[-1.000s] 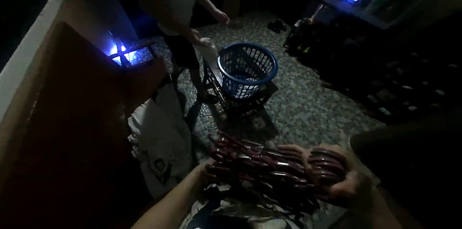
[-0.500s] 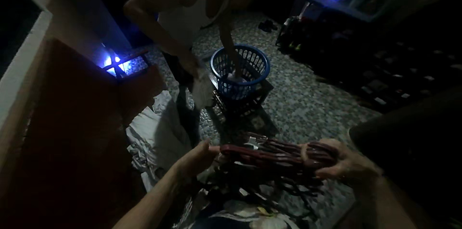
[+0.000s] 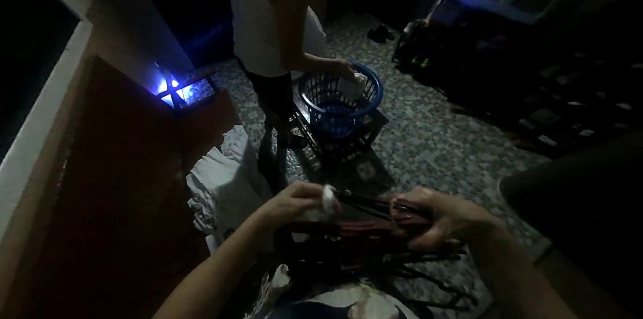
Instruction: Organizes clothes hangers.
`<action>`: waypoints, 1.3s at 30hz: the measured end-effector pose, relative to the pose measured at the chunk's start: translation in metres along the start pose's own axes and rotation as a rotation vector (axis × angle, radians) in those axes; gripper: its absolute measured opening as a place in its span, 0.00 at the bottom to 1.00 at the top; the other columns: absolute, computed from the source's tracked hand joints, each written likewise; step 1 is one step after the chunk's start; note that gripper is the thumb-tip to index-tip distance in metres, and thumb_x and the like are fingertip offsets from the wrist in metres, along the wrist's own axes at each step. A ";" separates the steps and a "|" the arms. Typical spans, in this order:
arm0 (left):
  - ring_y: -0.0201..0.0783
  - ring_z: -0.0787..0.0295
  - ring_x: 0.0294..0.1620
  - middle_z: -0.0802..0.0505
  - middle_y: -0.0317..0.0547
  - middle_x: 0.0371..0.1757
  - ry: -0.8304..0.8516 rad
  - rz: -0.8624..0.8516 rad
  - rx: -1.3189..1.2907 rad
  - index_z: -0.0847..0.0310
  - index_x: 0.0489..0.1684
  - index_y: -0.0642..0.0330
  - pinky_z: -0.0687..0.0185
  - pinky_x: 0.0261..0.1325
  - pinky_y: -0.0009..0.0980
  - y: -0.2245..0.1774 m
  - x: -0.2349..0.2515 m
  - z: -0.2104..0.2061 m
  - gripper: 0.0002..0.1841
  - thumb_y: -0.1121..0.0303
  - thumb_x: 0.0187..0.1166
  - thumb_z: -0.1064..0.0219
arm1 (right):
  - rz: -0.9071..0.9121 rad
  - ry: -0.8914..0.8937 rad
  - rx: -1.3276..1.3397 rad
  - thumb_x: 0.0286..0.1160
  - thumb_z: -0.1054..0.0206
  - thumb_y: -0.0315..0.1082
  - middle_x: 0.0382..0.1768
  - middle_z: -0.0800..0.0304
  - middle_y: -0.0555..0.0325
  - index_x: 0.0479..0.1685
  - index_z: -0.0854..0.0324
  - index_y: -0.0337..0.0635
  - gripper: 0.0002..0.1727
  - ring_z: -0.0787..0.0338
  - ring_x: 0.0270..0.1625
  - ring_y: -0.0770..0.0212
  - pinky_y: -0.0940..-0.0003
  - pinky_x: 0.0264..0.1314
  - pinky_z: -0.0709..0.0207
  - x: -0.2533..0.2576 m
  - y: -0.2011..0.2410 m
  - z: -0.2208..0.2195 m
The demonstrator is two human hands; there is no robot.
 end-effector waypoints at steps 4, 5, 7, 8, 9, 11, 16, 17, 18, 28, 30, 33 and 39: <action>0.32 0.07 0.50 0.05 0.36 0.50 -0.587 -0.307 -0.485 0.10 0.52 0.46 0.10 0.57 0.31 0.008 -0.044 0.055 0.12 0.56 0.85 0.38 | 0.227 -0.139 -0.033 0.61 0.21 0.54 0.39 0.07 0.66 0.46 0.12 0.47 0.23 0.12 0.47 0.81 0.78 0.56 0.17 -0.025 -0.010 0.010; 0.33 0.07 0.48 0.06 0.37 0.49 -0.728 -0.373 -0.618 0.13 0.54 0.48 0.09 0.54 0.30 0.010 -0.059 0.069 0.14 0.61 0.90 0.47 | 0.282 -0.183 0.001 0.63 0.21 0.55 0.42 0.06 0.68 0.47 0.12 0.49 0.22 0.10 0.50 0.80 0.77 0.59 0.16 -0.032 -0.012 0.011; 0.37 0.06 0.48 0.06 0.40 0.55 -0.914 -0.475 -0.742 0.20 0.63 0.48 0.07 0.47 0.33 0.017 -0.082 0.091 0.21 0.65 0.90 0.62 | 0.399 -0.240 0.088 0.68 0.23 0.56 0.45 0.06 0.70 0.50 0.12 0.53 0.21 0.09 0.54 0.75 0.71 0.68 0.17 -0.039 -0.006 0.011; 0.42 0.06 0.53 0.08 0.46 0.62 -0.915 -0.532 -0.732 0.23 0.71 0.50 0.07 0.47 0.37 0.023 -0.089 0.096 0.22 0.65 0.87 0.59 | 0.447 -0.270 0.099 0.70 0.25 0.57 0.45 0.07 0.70 0.52 0.13 0.53 0.21 0.09 0.54 0.76 0.70 0.69 0.17 -0.039 -0.001 0.010; 0.47 0.07 0.58 0.10 0.50 0.68 -0.874 -0.566 -0.689 0.26 0.78 0.51 0.07 0.49 0.40 0.028 -0.091 0.095 0.24 0.63 0.83 0.50 | 0.479 -0.296 0.088 0.71 0.26 0.58 0.46 0.06 0.71 0.52 0.13 0.54 0.21 0.09 0.54 0.77 0.72 0.69 0.17 -0.037 0.005 0.009; 0.47 0.08 0.62 0.12 0.51 0.72 -0.728 -0.477 -0.599 0.31 0.84 0.47 0.07 0.49 0.37 0.029 -0.076 0.079 0.32 0.55 0.76 0.33 | 0.523 -0.284 0.055 0.74 0.28 0.56 0.46 0.06 0.69 0.52 0.13 0.52 0.20 0.09 0.55 0.75 0.70 0.69 0.16 -0.029 0.018 0.008; 0.28 0.06 0.43 0.03 0.33 0.44 -0.411 -0.103 -0.255 0.10 0.49 0.53 0.09 0.50 0.30 0.023 -0.018 0.022 0.09 0.73 0.78 0.34 | 0.629 -0.208 0.006 0.76 0.29 0.50 0.42 0.06 0.63 0.44 0.13 0.47 0.15 0.07 0.56 0.70 0.61 0.77 0.19 0.000 0.049 0.004; 0.25 0.07 0.43 0.03 0.30 0.42 -0.356 -0.071 -0.187 0.10 0.46 0.55 0.10 0.52 0.28 0.020 -0.011 0.012 0.10 0.77 0.78 0.36 | 0.623 -0.218 -0.010 0.75 0.27 0.49 0.43 0.05 0.63 0.44 0.13 0.48 0.15 0.07 0.58 0.68 0.60 0.79 0.21 0.002 0.053 0.003; 0.23 0.08 0.43 0.04 0.30 0.40 -0.362 -0.019 -0.151 0.10 0.45 0.58 0.11 0.53 0.26 0.015 -0.006 0.002 0.09 0.79 0.78 0.36 | 0.608 -0.240 -0.016 0.74 0.26 0.48 0.43 0.06 0.63 0.44 0.13 0.49 0.14 0.08 0.58 0.67 0.58 0.80 0.21 0.002 0.056 0.001; 0.25 0.07 0.45 0.05 0.35 0.42 -0.858 -0.315 -0.223 0.21 0.56 0.71 0.10 0.56 0.25 0.033 0.038 -0.048 0.19 0.84 0.66 0.25 | 0.591 -0.381 -0.058 0.73 0.26 0.53 0.38 0.06 0.63 0.38 0.13 0.48 0.17 0.07 0.56 0.68 0.59 0.82 0.23 0.015 0.059 -0.013; 0.24 0.09 0.48 0.07 0.40 0.46 -0.880 -0.348 -0.140 0.24 0.61 0.76 0.12 0.57 0.23 0.044 0.045 -0.049 0.22 0.81 0.68 0.25 | 0.586 -0.411 -0.031 0.72 0.25 0.53 0.41 0.05 0.61 0.39 0.11 0.47 0.18 0.07 0.59 0.65 0.58 0.81 0.23 0.016 0.055 -0.016; 0.20 0.17 0.48 0.10 0.52 0.49 -0.954 -0.150 0.089 0.28 0.64 0.85 0.22 0.56 0.15 0.033 0.038 -0.053 0.23 0.76 0.76 0.30 | 0.583 -0.471 0.009 0.71 0.23 0.50 0.42 0.04 0.61 0.39 0.11 0.48 0.15 0.07 0.60 0.63 0.55 0.82 0.23 0.011 0.047 -0.018; 0.41 0.09 0.50 0.06 0.62 0.47 -0.904 0.156 0.501 0.16 0.53 0.81 0.18 0.61 0.34 0.032 0.040 -0.050 0.18 0.72 0.72 0.27 | 0.537 -0.544 -0.071 0.69 0.21 0.47 0.38 0.05 0.63 0.40 0.11 0.47 0.14 0.05 0.52 0.68 0.58 0.78 0.19 0.003 0.027 -0.015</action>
Point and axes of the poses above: each hand's wrist, its own x-axis towards the middle knuckle, its own z-axis out of the back of the hand, y = z × x, the point moved 2 cm from there along x, towards the middle knuckle
